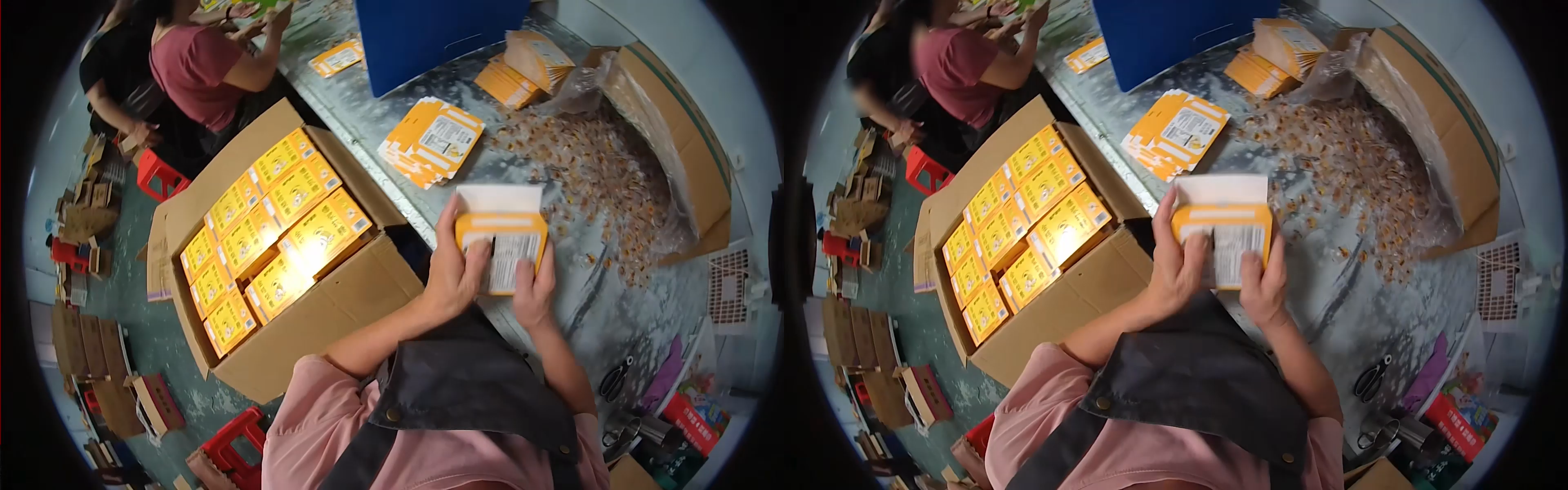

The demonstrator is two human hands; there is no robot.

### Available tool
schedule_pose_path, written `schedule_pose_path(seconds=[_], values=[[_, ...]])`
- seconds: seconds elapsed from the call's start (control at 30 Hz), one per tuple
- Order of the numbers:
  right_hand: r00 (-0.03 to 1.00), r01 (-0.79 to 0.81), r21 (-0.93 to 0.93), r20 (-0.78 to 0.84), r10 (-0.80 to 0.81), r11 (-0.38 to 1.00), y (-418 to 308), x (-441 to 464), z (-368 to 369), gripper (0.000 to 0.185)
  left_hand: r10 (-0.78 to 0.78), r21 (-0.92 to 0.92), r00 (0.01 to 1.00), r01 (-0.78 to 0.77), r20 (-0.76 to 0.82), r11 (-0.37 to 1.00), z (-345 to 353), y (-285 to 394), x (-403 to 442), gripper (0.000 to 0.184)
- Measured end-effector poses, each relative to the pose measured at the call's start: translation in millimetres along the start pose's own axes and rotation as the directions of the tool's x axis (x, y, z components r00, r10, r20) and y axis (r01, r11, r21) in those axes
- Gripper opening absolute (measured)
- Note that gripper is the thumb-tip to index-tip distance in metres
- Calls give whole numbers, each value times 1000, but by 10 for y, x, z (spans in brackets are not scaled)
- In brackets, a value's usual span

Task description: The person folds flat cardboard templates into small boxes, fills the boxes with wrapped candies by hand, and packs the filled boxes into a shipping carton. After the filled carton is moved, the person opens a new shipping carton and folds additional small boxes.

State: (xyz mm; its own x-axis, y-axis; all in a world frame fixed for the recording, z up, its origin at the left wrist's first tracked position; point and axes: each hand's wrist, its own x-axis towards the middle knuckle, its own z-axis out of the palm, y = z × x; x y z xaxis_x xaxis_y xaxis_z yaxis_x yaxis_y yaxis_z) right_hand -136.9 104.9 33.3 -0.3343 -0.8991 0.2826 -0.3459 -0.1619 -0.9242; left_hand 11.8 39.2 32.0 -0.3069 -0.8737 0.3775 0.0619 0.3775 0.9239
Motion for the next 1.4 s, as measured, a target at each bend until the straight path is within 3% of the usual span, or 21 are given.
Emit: schedule_pose_path(seconds=[0.07, 0.13, 0.17, 0.2, 0.3, 0.33, 0.43, 0.5, 0.57, 0.6, 0.7, 0.73, 0.83, 0.87, 0.93, 1.0, 1.1, 1.17, 1.27, 1.37, 1.4], values=[[968, -251, 177, 42, 248, 952, -29, 204, 51, 45, -286, -7, 954, 288, 90, 958, -143, 6, 94, 66], [814, -545, 612, 225, 535, 573, 45, 359, 35, 41, -454, -174, 873, 482, 177, 859, -412, 217, 211, 62], [714, -609, 741, 355, 604, 284, 112, 426, 2, 40, -358, -201, 924, 379, 136, 903, -488, 52, 197, 60], [629, -695, 703, 493, 602, 151, 304, 479, -40, 42, -268, -80, 959, 276, 90, 958, -587, -27, 181, 59], [553, -819, 573, 803, 220, -31, 338, 560, 9, 52, -94, 189, 994, 81, 63, 979, -857, -22, 171, 65], [541, -815, 580, 766, 347, -8, 271, 529, 126, 58, 17, 313, 995, -48, 100, 949, -943, -18, 171, 67], [474, -865, 502, 829, 297, -20, 226, 496, 353, 56, 226, 478, 946, -314, 233, 820, -1134, 191, 230, 70], [429, -903, 376, 805, 410, 207, 56, 483, 481, 57, 245, 562, 910, -402, 335, 723, -1303, 357, 325, 73], [355, -911, 291, 913, 199, 292, 94, 485, 654, 58, 242, 581, 873, -467, 423, 667, -1494, 451, 412, 81], [320, -926, 286, 941, 108, 247, 242, 442, 738, 63, 294, 619, 859, -507, 419, 600, -1562, 528, 410, 78], [205, -965, 202, 979, 2, 167, 46, 340, 1025, 72, 128, 548, 844, -446, 522, 708, -1854, 506, 272, 69], [111, -990, 113, 994, -19, 87, 107, 323, 1111, 81, 116, 579, 875, -405, 471, 708, -1929, 524, 177, 61], [30, -995, 33, 999, -26, 91, 19, 194, 1380, 83, -60, 570, 940, -151, 335, 808, -2287, 584, -131, 55], [-31, -999, -31, 999, 18, 41, -105, 230, 1416, 73, -114, 533, 969, -22, 220, 846, -2436, 576, -269, 50], [-59, -984, -80, 990, 127, 159, -59, 252, 1505, 65, -175, 554, 984, 153, -13, 818, -2818, 461, -555, 50], [-43, -978, -81, 980, 194, 192, -9, 262, 1497, 52, -448, 432, 840, 542, -308, 721, -3198, 553, -782, 50], [17, -979, -44, 955, 297, 197, 98, 208, 1442, 49, -443, 381, 763, 629, -470, 678, -3820, 235, -1158, 49], [28, -980, -38, 947, 321, 196, 175, 163, 1408, 48, -562, 381, 668, 742, -488, 551, -4001, 110, -1248, 52], [52, -976, -29, 932, 360, 214, 207, 129, 1390, 47, -558, 428, 684, 729, -470, 533, -4018, -105, -1224, 57], [91, -970, -12, 908, 409, 242, 215, 107, 1335, 46, -372, 711, 757, 644, -537, 283, -3881, -178, -1151, 57], [106, -968, -4, 899, 425, 251, 222, 109, 1316, 46, -189, 844, 859, 507, -476, 177, -3819, -188, -1165, 55]])
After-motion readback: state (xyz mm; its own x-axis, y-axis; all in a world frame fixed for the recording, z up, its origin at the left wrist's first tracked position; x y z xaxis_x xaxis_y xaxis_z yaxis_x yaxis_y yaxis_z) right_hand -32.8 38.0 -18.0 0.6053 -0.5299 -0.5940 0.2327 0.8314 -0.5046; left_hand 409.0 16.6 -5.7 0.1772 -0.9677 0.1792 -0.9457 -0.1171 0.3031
